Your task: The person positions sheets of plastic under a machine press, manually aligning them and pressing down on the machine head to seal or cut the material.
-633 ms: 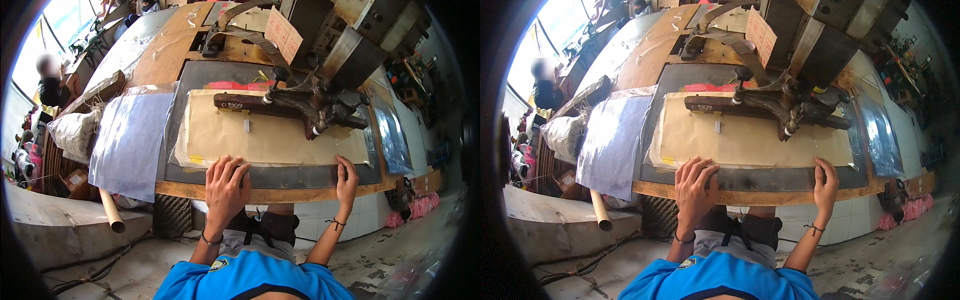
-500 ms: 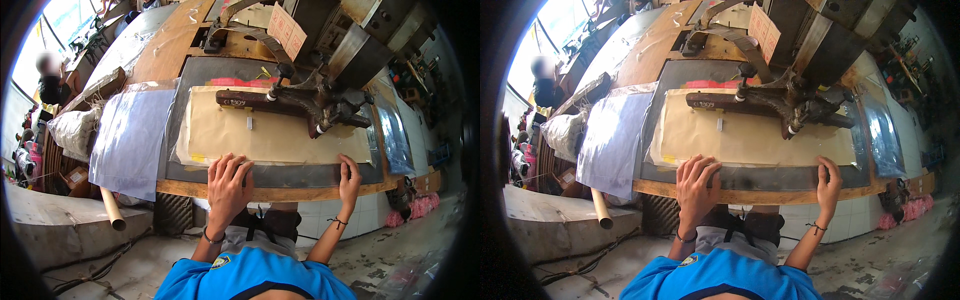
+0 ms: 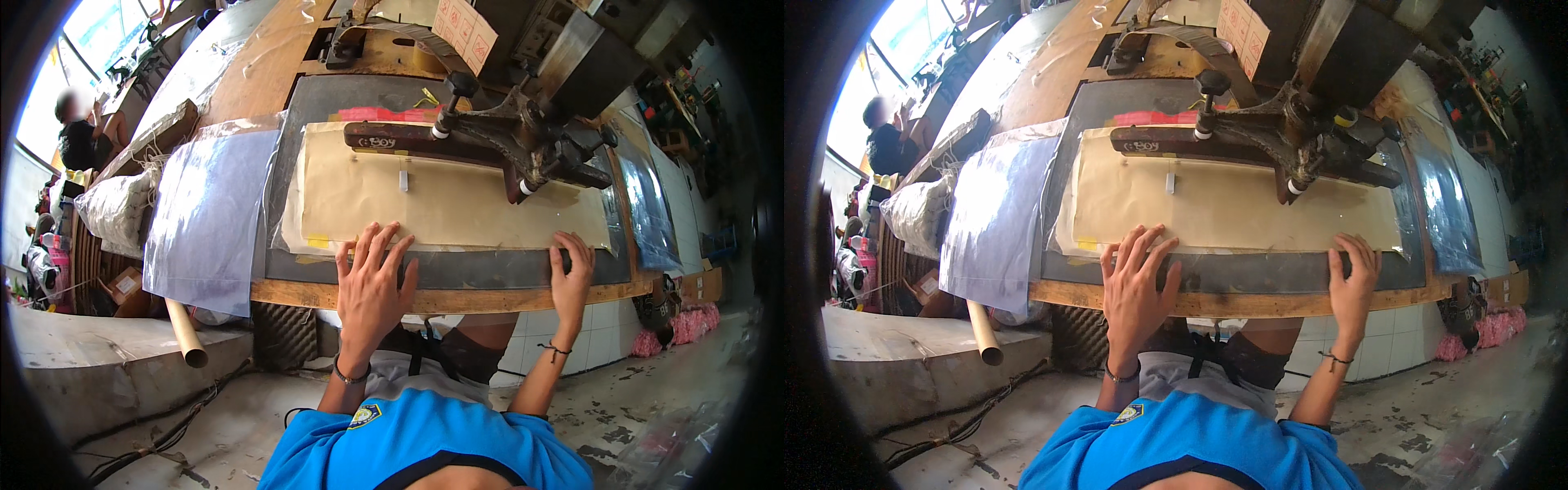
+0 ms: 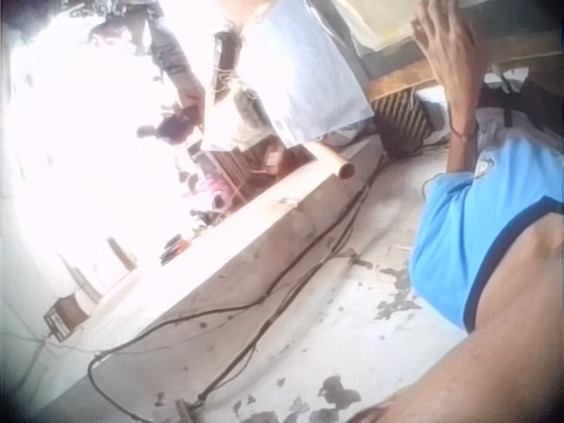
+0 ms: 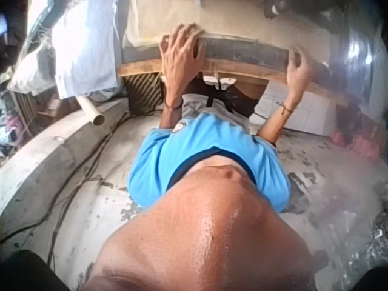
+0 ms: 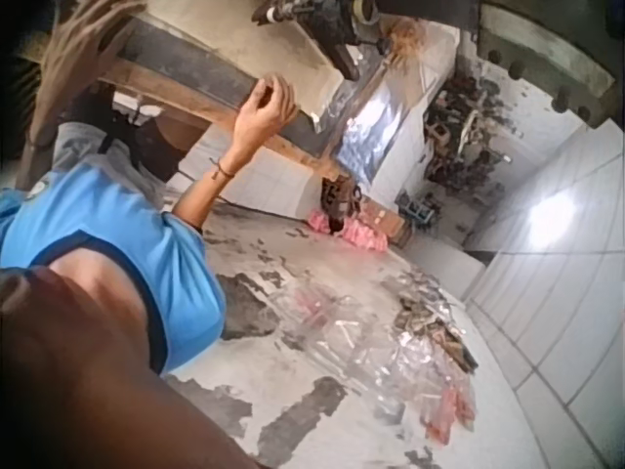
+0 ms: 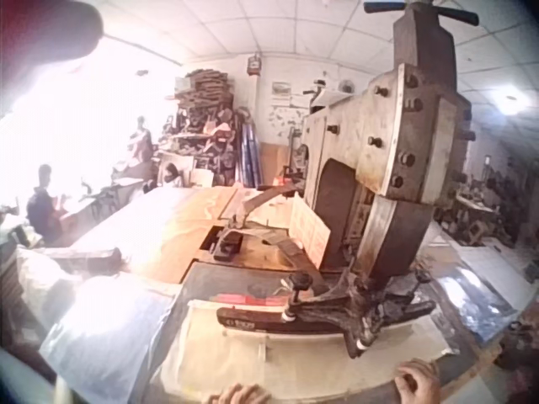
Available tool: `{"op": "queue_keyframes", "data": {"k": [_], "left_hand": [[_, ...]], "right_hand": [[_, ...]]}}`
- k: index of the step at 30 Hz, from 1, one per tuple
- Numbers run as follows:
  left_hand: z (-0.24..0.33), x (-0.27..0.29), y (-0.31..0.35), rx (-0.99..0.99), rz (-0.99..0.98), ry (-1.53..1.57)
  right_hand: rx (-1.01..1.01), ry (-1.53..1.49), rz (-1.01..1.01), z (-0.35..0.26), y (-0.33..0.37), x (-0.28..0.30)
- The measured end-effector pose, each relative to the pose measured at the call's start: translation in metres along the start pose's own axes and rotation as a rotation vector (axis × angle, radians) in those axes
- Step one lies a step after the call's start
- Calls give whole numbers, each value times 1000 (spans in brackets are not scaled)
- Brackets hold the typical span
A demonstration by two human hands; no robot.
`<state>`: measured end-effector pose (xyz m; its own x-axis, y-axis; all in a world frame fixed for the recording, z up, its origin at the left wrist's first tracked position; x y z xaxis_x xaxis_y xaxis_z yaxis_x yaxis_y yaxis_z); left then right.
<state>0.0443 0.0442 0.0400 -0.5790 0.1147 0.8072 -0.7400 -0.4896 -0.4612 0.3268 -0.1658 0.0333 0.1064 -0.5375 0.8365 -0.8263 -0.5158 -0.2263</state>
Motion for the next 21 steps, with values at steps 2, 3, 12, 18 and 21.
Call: {"op": "queue_keyframes", "data": {"k": [2, 3, 12, 18, 21], "left_hand": [[1, 0, -1, -7, -6, -10], [2, 0, -2, -12, -10, -16], [3, 8, -3, -3, 71, 20], [3, 6, 1, -31, 76, 19], [8, 5, 0, -45, 31, 10]], "right_hand": [[76, 260, 82, -33, 9, -11], [74, 229, 49, -44, 12, -25], [503, 190, -290, -108, 18, -72], [593, 84, -502, -82, 41, -36], [565, -218, -690, -58, 46, -12]]}}
Point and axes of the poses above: each hand's wrist, its own y-axis away from the middle knuckle, its own x-axis out of the back of the hand, z = x × y, the point moved 9 cm from there along -y, towards the middle knuckle, and after that the axes turned 14 degrees about -x, right-handed, at the moved point
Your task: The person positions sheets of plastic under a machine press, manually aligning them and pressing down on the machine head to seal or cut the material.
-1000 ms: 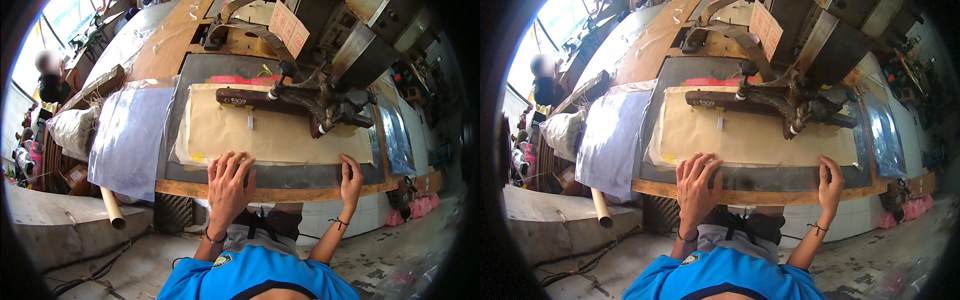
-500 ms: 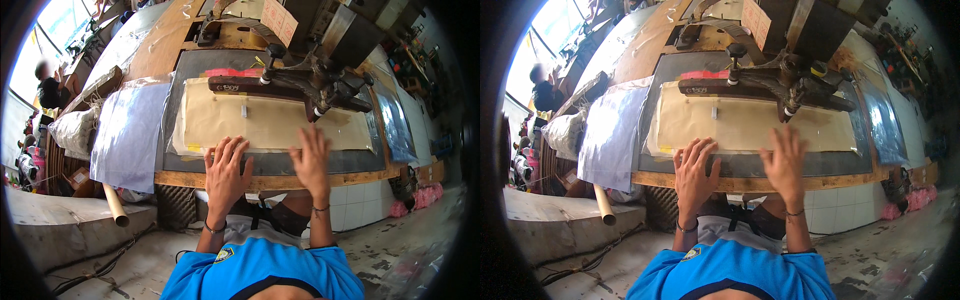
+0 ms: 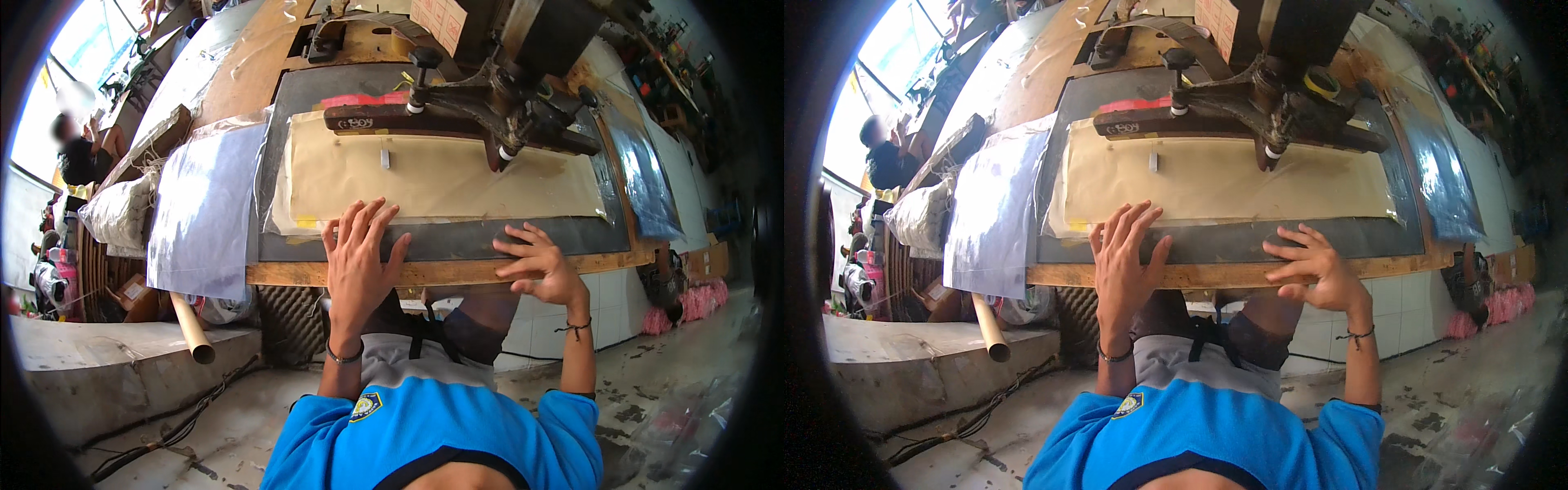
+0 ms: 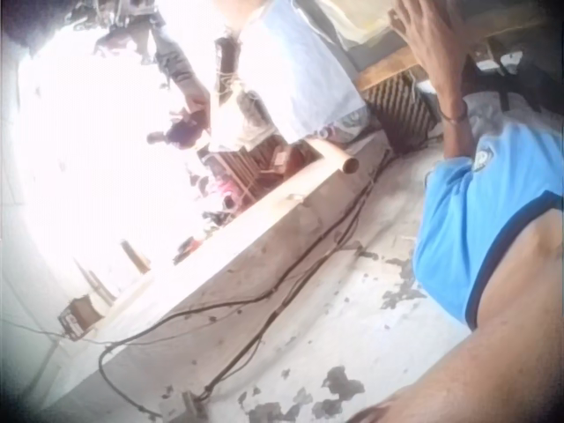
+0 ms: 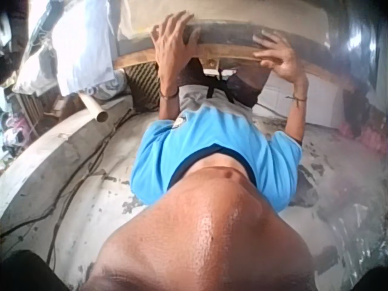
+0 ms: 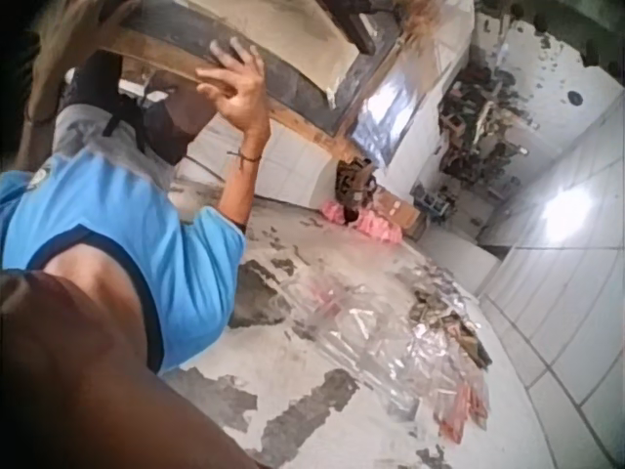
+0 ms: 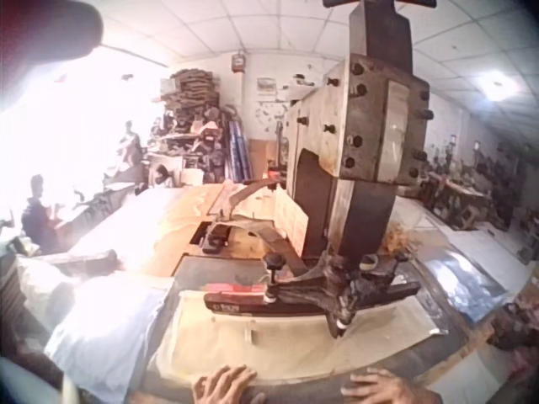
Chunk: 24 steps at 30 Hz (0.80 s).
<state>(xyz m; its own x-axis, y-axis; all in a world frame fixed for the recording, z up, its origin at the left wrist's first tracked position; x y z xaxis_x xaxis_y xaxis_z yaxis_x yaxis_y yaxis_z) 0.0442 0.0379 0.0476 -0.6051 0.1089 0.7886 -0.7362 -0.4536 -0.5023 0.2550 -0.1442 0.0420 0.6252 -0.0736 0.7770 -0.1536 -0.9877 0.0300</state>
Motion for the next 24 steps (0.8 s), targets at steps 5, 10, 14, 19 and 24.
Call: {"op": "queue_keyframes", "data": {"k": [5, 10, 14, 19, 24], "left_hand": [[30, -36, -28, -207, -150, 82], [53, -72, -38, -368, -293, 151], [62, -80, -41, -468, -316, 132], [65, -77, -39, -450, -316, 89], [68, -76, -40, -469, -353, 67]], "right_hand": [[-260, 42, 316, 23, -16, 12], [-41, 329, 197, -17, -28, -16], [-85, 382, 177, 3, -24, -21], [-110, 490, 187, 9, -18, -17], [-98, 471, 132, 16, -12, -9]]}}
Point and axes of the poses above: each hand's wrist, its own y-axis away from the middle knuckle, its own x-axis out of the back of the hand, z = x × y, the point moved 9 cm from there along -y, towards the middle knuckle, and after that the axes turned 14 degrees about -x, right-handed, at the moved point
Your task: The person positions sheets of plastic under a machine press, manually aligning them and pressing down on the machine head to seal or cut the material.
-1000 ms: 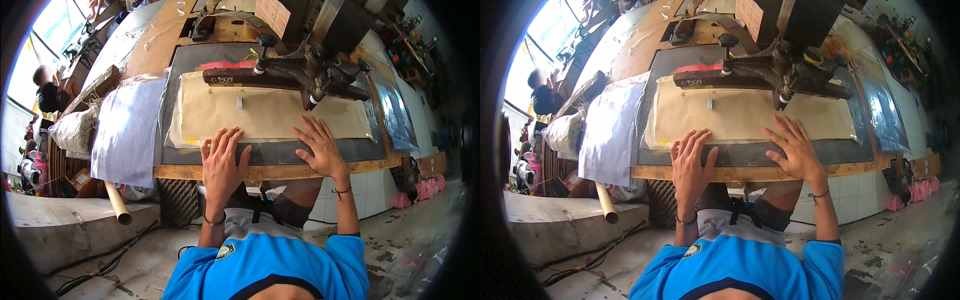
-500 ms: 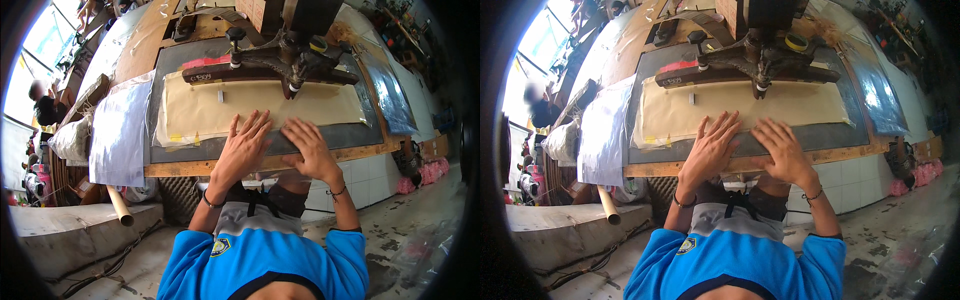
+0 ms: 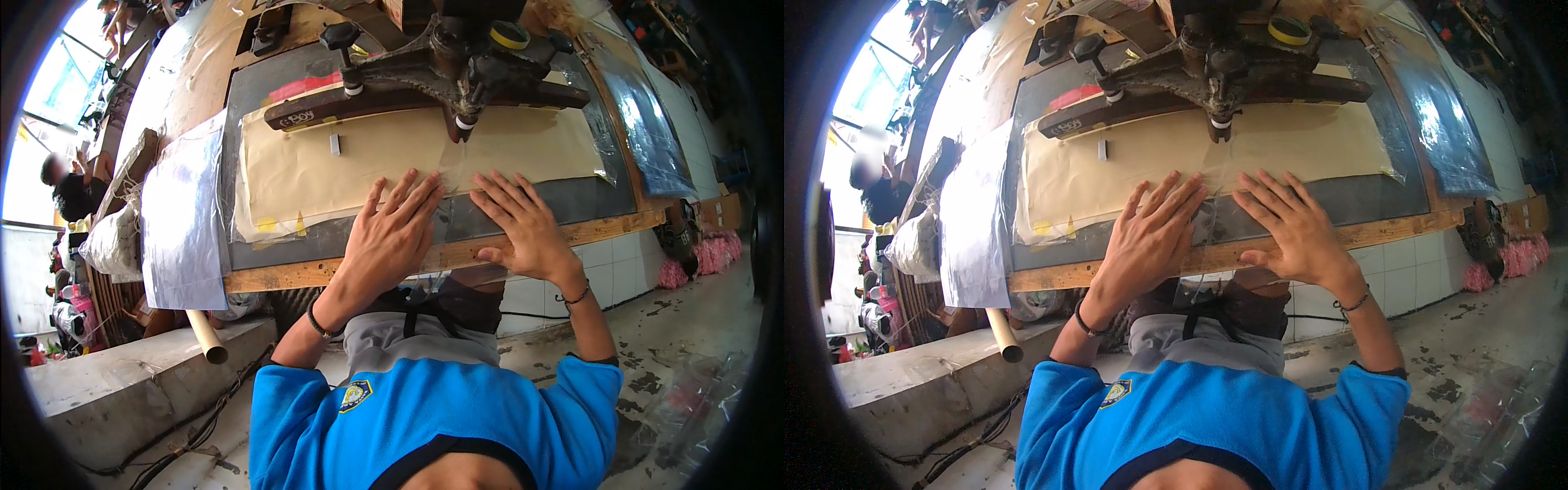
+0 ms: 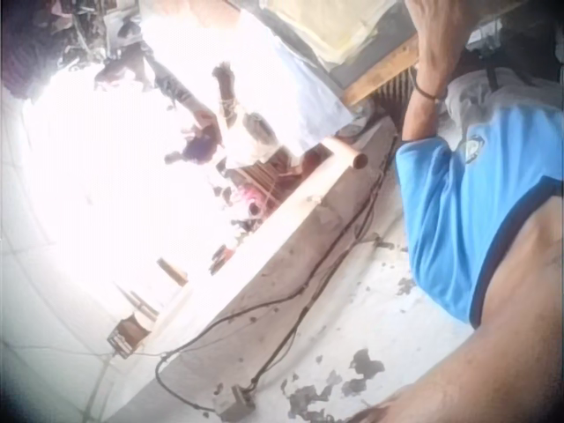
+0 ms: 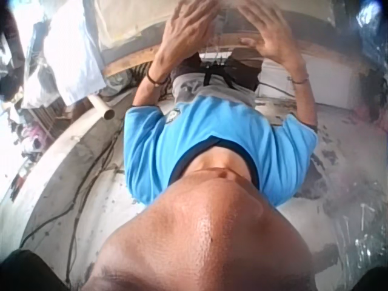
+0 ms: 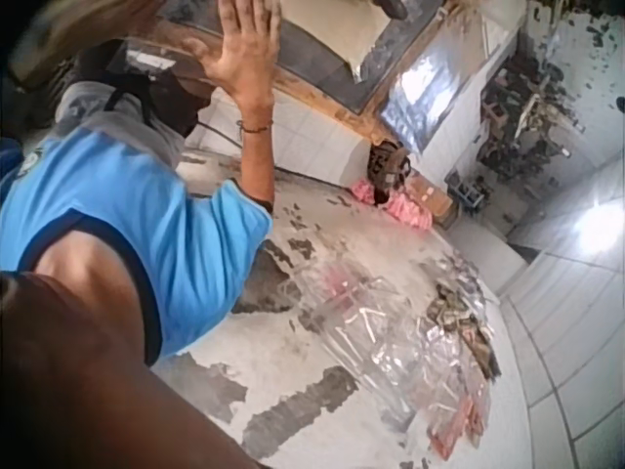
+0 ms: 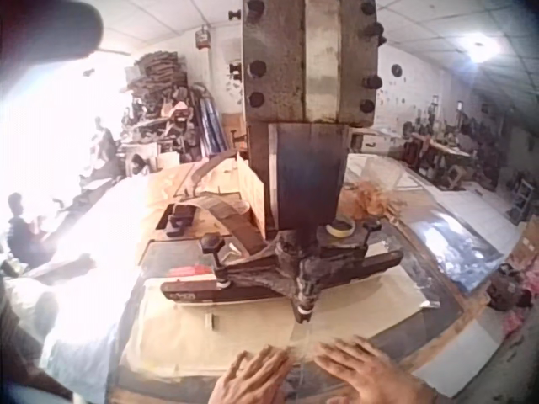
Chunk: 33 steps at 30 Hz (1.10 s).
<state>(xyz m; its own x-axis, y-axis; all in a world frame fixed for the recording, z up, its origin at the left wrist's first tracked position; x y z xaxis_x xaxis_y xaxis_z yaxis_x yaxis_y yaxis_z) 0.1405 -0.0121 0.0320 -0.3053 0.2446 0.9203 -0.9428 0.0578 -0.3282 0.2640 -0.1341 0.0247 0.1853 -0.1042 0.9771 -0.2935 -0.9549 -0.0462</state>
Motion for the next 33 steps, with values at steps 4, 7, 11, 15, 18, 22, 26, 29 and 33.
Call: {"op": "queue_keyframes", "data": {"k": [4, 7, 11, 15, 18, 22, 26, 29, 33], "left_hand": [[-5, -3, -26, -71, -65, 15], [-4, -6, -33, -119, 28, 73], [-9, -12, -27, -29, -7, 61], [-7, -10, -21, 19, -25, 14], [-7, -9, -20, 10, -8, 0], [-4, -8, -28, 36, -66, 23], [-7, -10, -36, 55, -27, 32], [-8, -7, -23, 28, 37, 112], [-13, -9, -12, 16, -2, -17]], "right_hand": [[-227, -130, -165, 29, -23, 12], [-80, 39, 87, 15, -31, 5], [-25, 20, 73, 15, -32, 4], [-42, -11, 54, 21, -28, 6], [-49, -58, 111, 26, -28, 15], [-110, -70, 163, 33, -22, 16], [-79, -51, 182, 10, -30, 18], [-9, -17, 227, -2, -29, 10], [-86, 15, 192, 27, -33, 7]]}}
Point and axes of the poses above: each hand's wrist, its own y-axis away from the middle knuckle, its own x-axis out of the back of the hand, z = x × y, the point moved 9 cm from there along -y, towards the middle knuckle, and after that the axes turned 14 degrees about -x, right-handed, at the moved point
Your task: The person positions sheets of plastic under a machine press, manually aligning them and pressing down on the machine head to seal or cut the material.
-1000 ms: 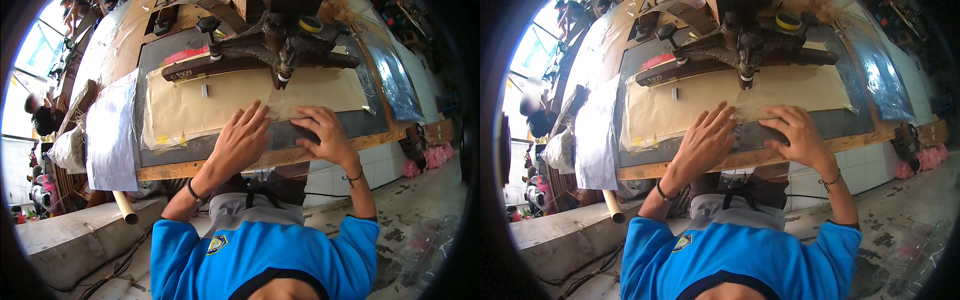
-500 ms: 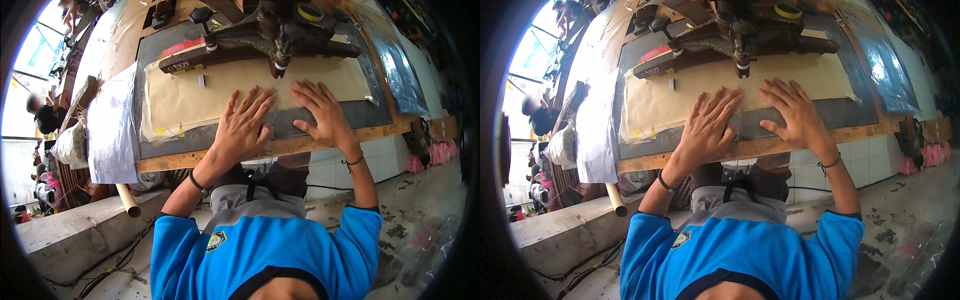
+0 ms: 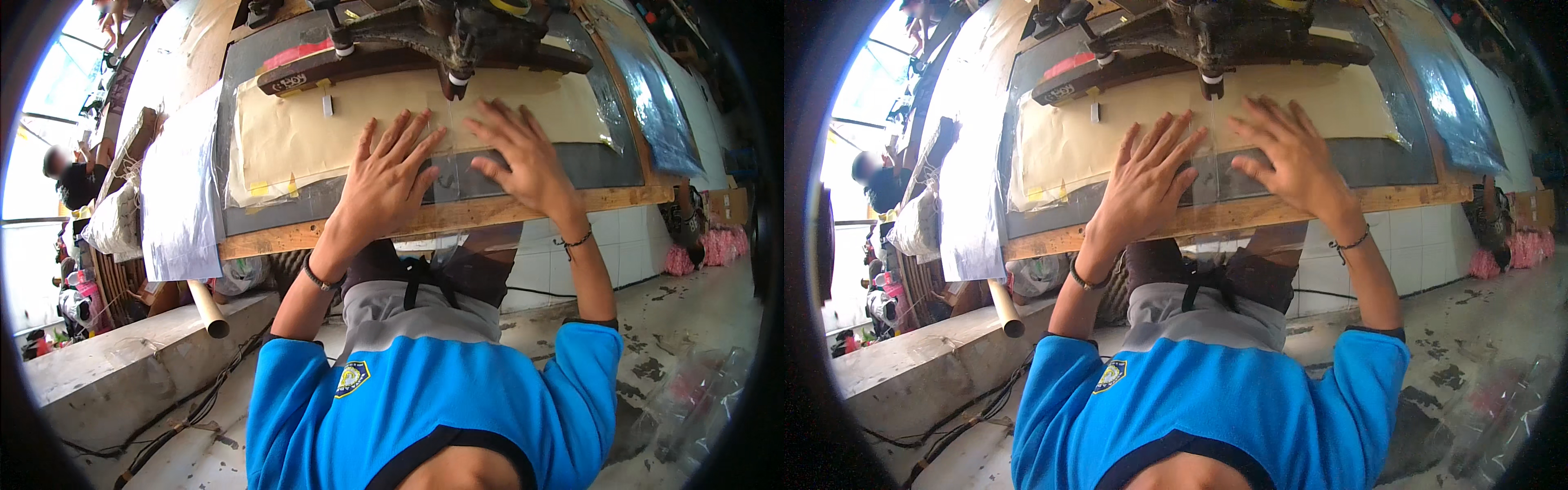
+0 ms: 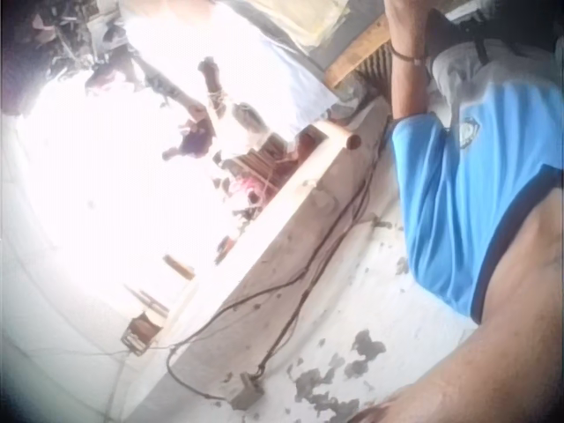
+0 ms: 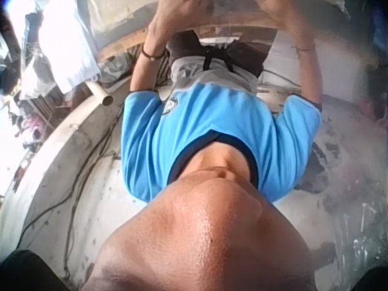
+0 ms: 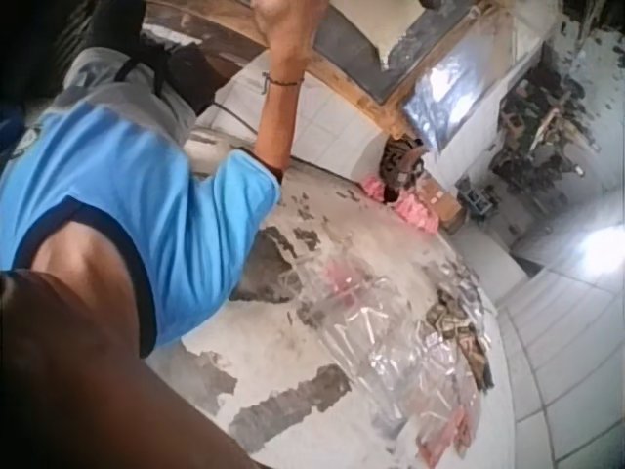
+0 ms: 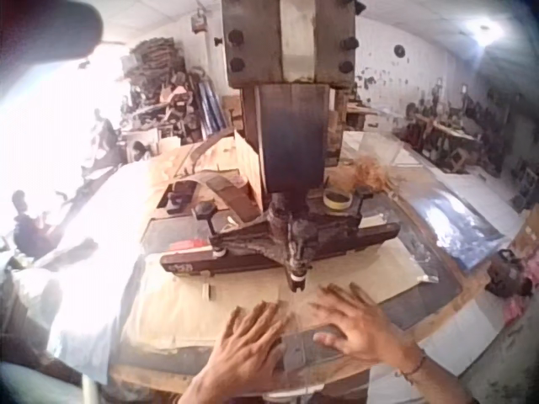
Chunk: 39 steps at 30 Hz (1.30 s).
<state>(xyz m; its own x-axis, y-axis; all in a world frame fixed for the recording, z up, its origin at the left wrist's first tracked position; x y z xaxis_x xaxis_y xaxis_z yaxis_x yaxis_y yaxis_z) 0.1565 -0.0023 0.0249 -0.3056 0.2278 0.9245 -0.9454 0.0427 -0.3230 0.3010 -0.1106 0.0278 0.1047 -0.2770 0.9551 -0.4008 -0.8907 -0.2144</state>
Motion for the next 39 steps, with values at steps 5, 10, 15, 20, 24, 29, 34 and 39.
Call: {"op": "queue_keyframes", "data": {"k": [5, 10, 15, 20, 24, 29, 34, 39], "left_hand": [[8, 2, 9, 20, -21, 15], [16, 2, 11, 68, -17, 24], [18, 3, 11, 89, 1, 10], [18, 5, 11, 130, 76, 20], [31, 10, 9, 117, 103, 49], [31, 3, 14, 175, 130, 50], [35, 0, 13, 196, 158, 24], [50, -7, 3, 247, 192, 44]], "right_hand": [[-103, 92, -38, -17, 23, -2], [-87, 44, -6, -34, 39, -1], [-88, 62, 5, -25, 46, -1], [-147, 12, 55, -15, 39, 5], [-271, 81, 110, 1, 30, 1], [-332, 139, 115, 9, 39, -3], [-468, 184, 40, 35, 47, 4], [-348, 136, -353, 1, 50, 18]]}}
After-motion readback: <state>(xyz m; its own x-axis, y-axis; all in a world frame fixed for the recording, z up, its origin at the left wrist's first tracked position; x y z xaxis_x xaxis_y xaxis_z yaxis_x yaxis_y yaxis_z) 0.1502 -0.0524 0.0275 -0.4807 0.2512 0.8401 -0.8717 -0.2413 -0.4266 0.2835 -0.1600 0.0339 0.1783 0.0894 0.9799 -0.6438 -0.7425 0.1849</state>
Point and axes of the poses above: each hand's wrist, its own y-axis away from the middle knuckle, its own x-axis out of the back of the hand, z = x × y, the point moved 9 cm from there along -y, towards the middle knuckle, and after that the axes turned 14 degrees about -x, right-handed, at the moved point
